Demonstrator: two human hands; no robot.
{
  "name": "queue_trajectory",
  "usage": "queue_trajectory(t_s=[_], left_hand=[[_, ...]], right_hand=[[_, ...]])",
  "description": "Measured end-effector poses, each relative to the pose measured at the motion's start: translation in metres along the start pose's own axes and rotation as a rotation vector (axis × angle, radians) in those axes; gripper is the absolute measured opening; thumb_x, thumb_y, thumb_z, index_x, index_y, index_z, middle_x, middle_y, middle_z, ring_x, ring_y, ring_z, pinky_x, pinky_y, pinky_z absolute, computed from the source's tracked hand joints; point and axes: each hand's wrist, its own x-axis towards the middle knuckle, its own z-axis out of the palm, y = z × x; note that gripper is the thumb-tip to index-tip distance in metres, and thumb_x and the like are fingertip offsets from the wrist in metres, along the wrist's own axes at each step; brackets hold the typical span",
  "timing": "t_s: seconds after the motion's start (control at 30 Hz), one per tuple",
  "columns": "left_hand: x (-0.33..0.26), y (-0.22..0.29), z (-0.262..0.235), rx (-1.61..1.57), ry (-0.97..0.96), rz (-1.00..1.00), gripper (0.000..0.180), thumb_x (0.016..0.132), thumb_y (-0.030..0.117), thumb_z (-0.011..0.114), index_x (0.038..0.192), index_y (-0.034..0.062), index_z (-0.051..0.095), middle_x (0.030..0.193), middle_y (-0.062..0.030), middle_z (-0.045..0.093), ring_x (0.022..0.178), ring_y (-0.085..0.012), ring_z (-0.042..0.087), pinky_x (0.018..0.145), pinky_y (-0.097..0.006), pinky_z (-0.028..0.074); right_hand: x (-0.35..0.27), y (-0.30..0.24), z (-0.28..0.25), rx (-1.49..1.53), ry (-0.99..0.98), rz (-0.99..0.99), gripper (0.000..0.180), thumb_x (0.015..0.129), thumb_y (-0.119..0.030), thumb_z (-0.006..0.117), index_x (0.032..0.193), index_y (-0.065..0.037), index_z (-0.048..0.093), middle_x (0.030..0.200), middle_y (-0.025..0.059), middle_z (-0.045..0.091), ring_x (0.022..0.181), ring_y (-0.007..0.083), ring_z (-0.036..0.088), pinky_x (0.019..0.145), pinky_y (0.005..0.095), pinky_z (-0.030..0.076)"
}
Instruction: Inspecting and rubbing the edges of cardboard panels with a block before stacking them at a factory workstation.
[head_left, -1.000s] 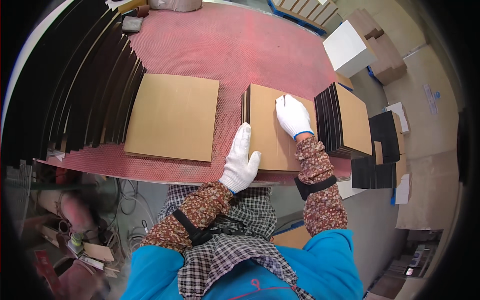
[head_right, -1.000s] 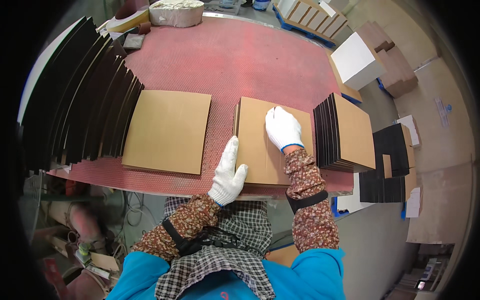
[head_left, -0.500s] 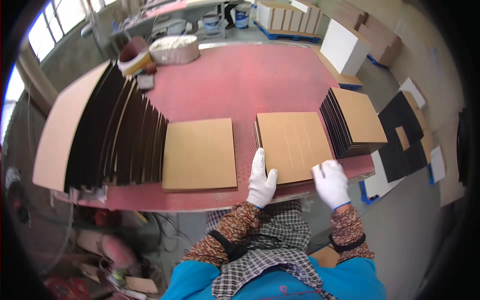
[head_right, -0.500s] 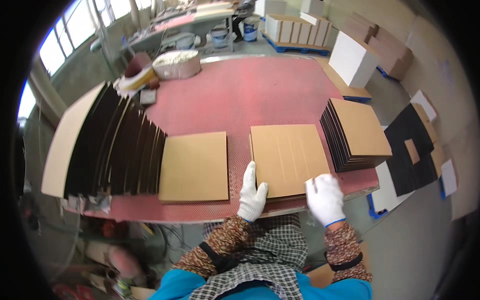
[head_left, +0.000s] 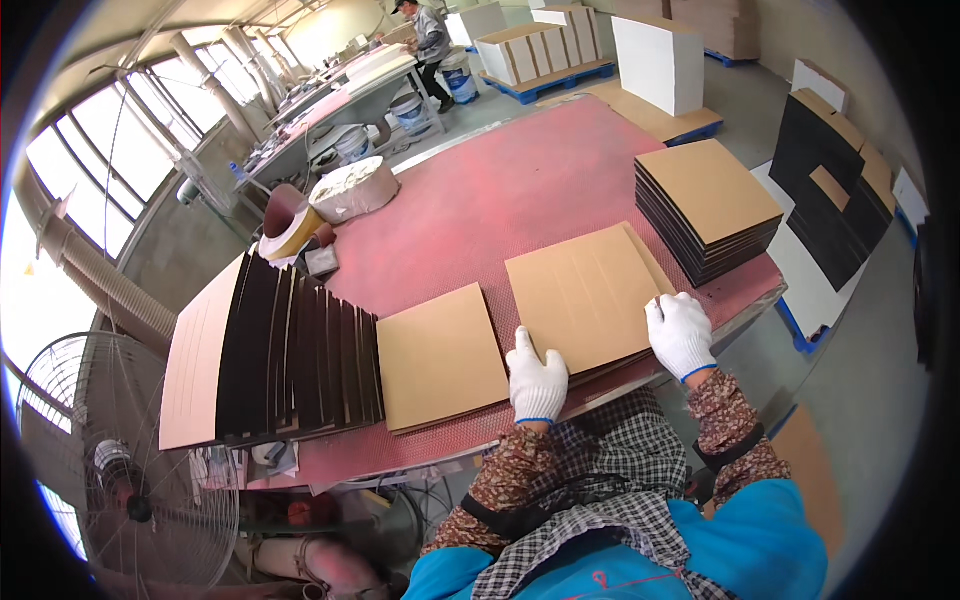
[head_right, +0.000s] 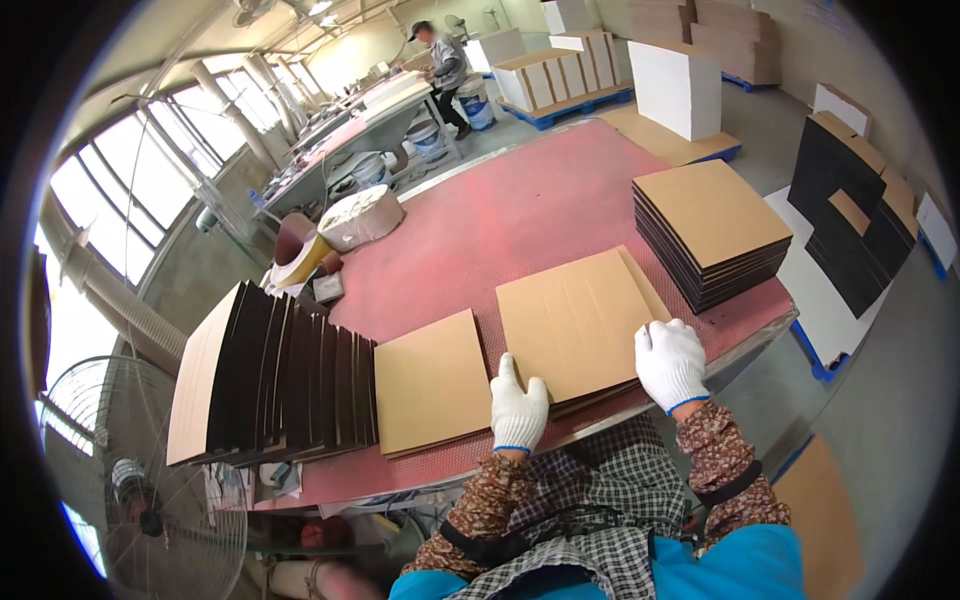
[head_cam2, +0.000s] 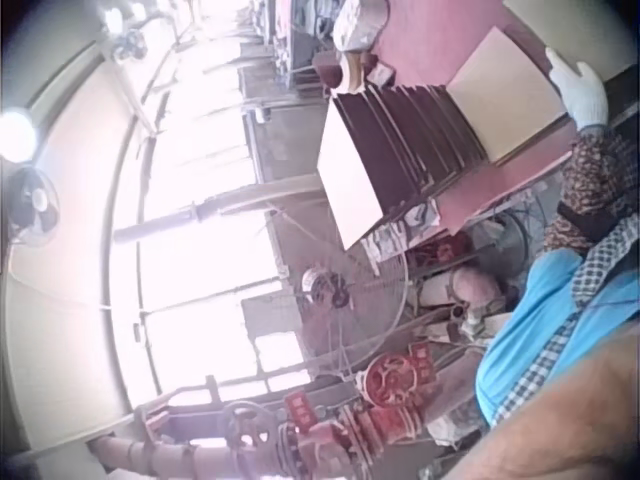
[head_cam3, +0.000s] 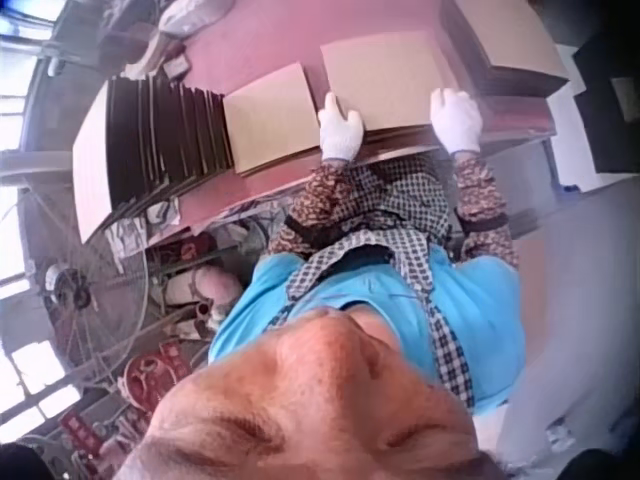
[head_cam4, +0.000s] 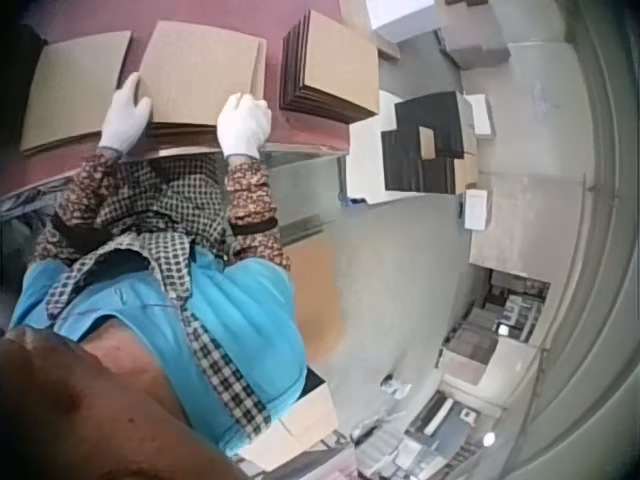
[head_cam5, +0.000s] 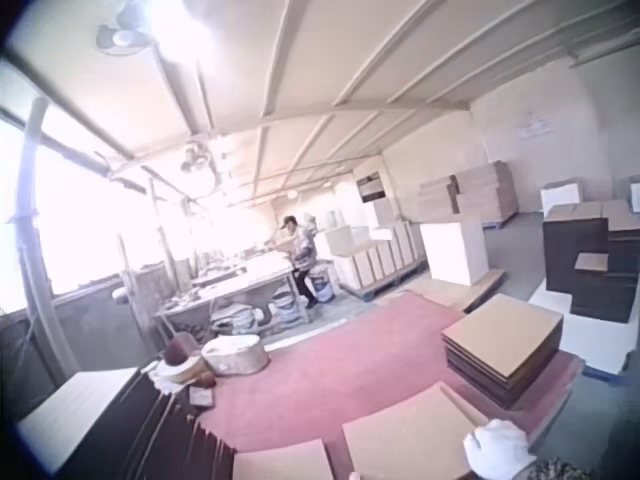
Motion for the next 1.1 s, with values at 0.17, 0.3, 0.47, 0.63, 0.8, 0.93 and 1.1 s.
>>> queue_trajectory(t_s=[0.17,0.3,0.47,0.63,0.8,0.93,1.1], left_hand=[[-0.011,-0.009,-0.05,0.259,0.021,-0.145,0.068,0.09,0.035,0.064,0.146,0.0011,0.046,0.121,-0.0274,0.058,0.111,-0.0462,0.064,0.092,-0.054,0.053],[-0.031,-0.067,-0.081,0.648,0.208,0.095,0.052,0.087,0.027,0.063,0.13,-0.0033,0.058,0.128,-0.0271,0.059,0.122,-0.0452,0.056,0.102,-0.052,0.046],[-0.03,-0.12,-0.102,0.47,0.274,0.448,0.039,0.086,0.011,0.06,0.121,-0.0047,0.063,0.129,-0.0251,0.059,0.124,-0.0425,0.052,0.106,-0.053,0.04],[-0.015,-0.14,-0.111,0.483,0.39,0.444,0.04,0.085,0.011,0.06,0.12,-0.0073,0.063,0.124,-0.0221,0.062,0.118,-0.0389,0.056,0.105,-0.052,0.04],[-0.012,-0.134,-0.108,0.438,0.417,0.477,0.041,0.08,0.01,0.06,0.118,-0.0048,0.064,0.119,-0.0216,0.061,0.113,-0.0392,0.056,0.099,-0.053,0.041],[-0.017,-0.13,-0.103,0.402,0.417,0.425,0.04,0.081,0.008,0.059,0.119,-0.0061,0.063,0.124,-0.024,0.06,0.117,-0.0419,0.053,0.106,-0.054,0.039],[-0.036,-0.055,-0.058,-0.218,0.1,0.503,0.041,0.086,0.0,0.063,0.126,-0.0095,0.062,0.132,-0.0289,0.06,0.129,-0.0445,0.056,0.111,-0.047,0.045]], right_hand=[[-0.009,-0.043,-0.005,0.158,-0.095,-0.075,0.036,0.101,-0.033,0.054,0.085,-0.005,0.07,0.089,0.0204,0.069,0.086,0.0397,0.067,0.078,0.0502,0.055],[-0.032,-0.096,0.008,0.177,-0.276,-0.307,0.035,0.101,-0.033,0.054,0.088,-0.006,0.073,0.091,0.016,0.07,0.092,0.0364,0.068,0.082,0.0489,0.056],[-0.048,-0.161,0.038,0.283,-0.586,-0.405,0.037,0.102,-0.036,0.052,0.105,-0.007,0.074,0.112,0.0209,0.066,0.105,0.0396,0.064,0.092,0.0514,0.054],[-0.054,-0.198,0.057,0.296,-0.6,-0.349,0.038,0.101,-0.038,0.052,0.105,-0.007,0.074,0.118,0.024,0.062,0.106,0.0415,0.063,0.094,0.0519,0.053],[-0.057,-0.169,0.093,0.338,-0.585,-0.522,0.034,0.102,-0.033,0.051,0.109,-0.007,0.072,0.116,0.0225,0.064,0.105,0.0388,0.065,0.097,0.0528,0.051],[-0.059,-0.134,0.024,0.229,-0.397,-0.729,0.025,0.099,-0.022,0.053,0.114,-0.008,0.066,0.1,0.0155,0.064,0.088,0.0326,0.071,0.073,0.0461,0.059],[-0.033,-0.043,-0.016,-0.118,-0.187,-0.54,0.02,0.103,-0.022,0.052,0.113,-0.007,0.062,0.087,0.0129,0.062,0.061,0.0293,0.068,0.05,0.0442,0.054]])
